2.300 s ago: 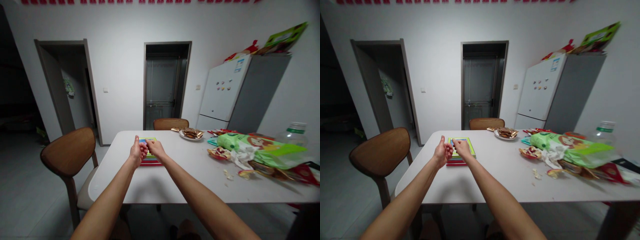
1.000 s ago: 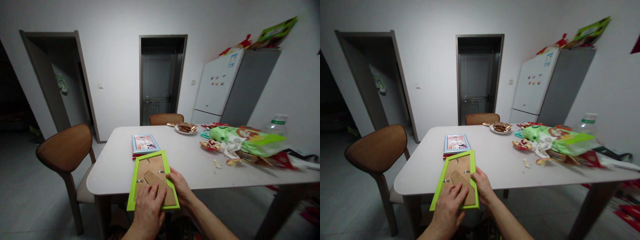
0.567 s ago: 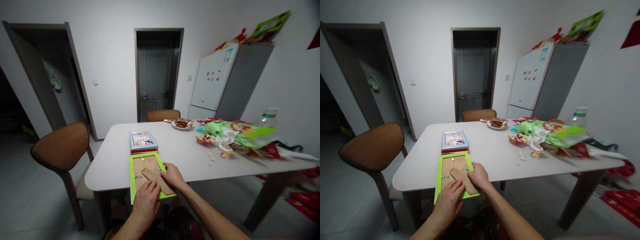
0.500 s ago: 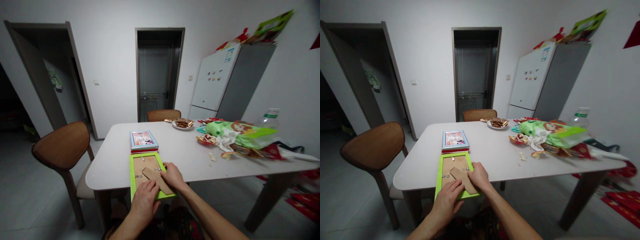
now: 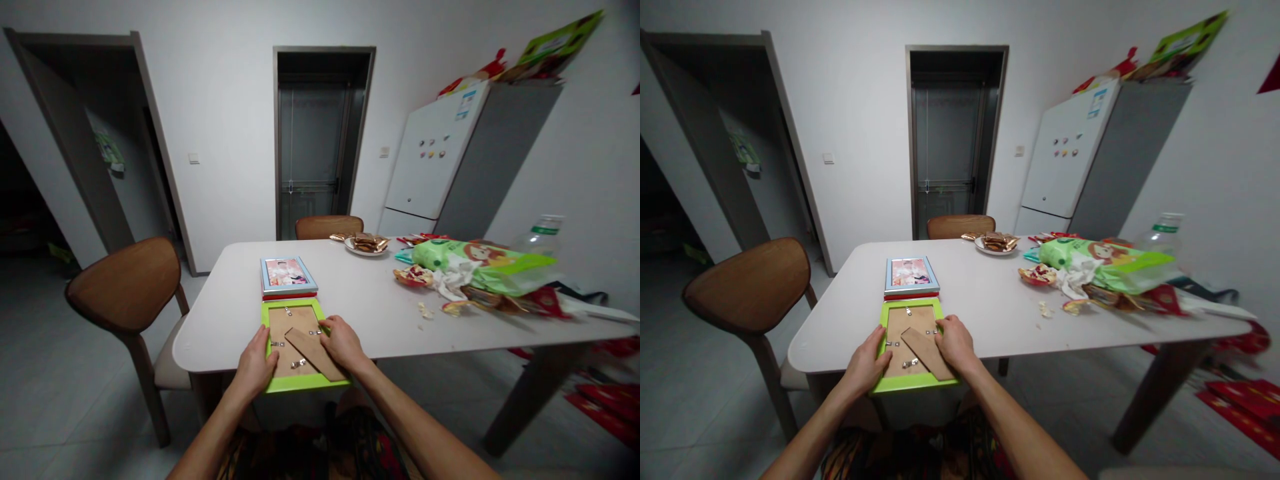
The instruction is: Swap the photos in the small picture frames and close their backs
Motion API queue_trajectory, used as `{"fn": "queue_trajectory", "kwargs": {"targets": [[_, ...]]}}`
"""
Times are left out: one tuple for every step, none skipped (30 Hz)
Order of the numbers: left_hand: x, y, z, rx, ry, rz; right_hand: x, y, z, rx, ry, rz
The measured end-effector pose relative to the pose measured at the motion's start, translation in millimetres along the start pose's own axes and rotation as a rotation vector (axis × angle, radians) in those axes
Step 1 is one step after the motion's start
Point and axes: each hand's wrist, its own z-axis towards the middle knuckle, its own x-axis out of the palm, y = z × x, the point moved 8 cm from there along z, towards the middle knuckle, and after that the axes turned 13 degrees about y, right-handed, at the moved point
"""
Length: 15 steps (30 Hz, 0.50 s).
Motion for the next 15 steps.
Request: {"fn": "queue_trajectory", "kwargs": {"targets": [[0.3,-0.2,-0.4,0.002,0.003,0.010,-0.4,0.5,0.2,0.004,-0.006,-0.008],[0.6,-0.4,-0.8,0.005,0.006,0.019,-0.8,0.9,0.3,0.011,-0.011,-0.015],[0.7,-0.6,-1.3,0.007,0.007,0.022,-1.3,1.3,0.2,0.020,-0.016,-0.021],[0.5,-0.6,-1.6,0.008,0.004,0.019,-2.0,1.8,0.0,0.028,-0.021,-0.028],[0.2,-0.3,-1.9,0.009,-0.001,0.008,-2.6,2.3,-0.3,0.036,-0.024,-0.035],[-0.1,0.2,-2.1,0.009,-0.008,-0.009,-3.2,2.7,-0.5,0.045,-0.027,-0.043],[-0.4,0.9,-2.1,0.007,-0.015,-0.027,-3.7,3.1,-0.7,0.053,-0.029,-0.052],[-0.5,1.5,-2.1,0.005,-0.021,-0.042,-3.9,3.2,-0.8,0.061,-0.029,-0.062],[-0.4,2.0,-2.0,0.004,-0.024,-0.051,-3.9,3.2,-0.8,0.070,-0.029,-0.073],[-0.3,2.2,-1.9,0.005,-0.027,-0.054,-3.8,3.1,-0.7,0.079,-0.027,-0.084],[-0.3,2.2,-1.8,0.007,-0.028,-0.053,-3.6,2.9,-0.6,0.088,-0.025,-0.095],[-0.4,2.2,-1.7,0.010,-0.030,-0.052,-3.4,2.7,-0.3,0.097,-0.023,-0.105],[-0.5,2.1,-1.6,0.014,-0.031,-0.050,-3.3,2.9,0.1,0.104,-0.022,-0.115],[-0.7,2.1,-1.5,0.018,-0.031,-0.049,-3.4,3.0,0.6,0.110,-0.023,-0.124],[-1.0,2.2,-1.4,0.022,-0.032,-0.048,-3.6,3.2,1.3,0.115,-0.025,-0.130]]}}
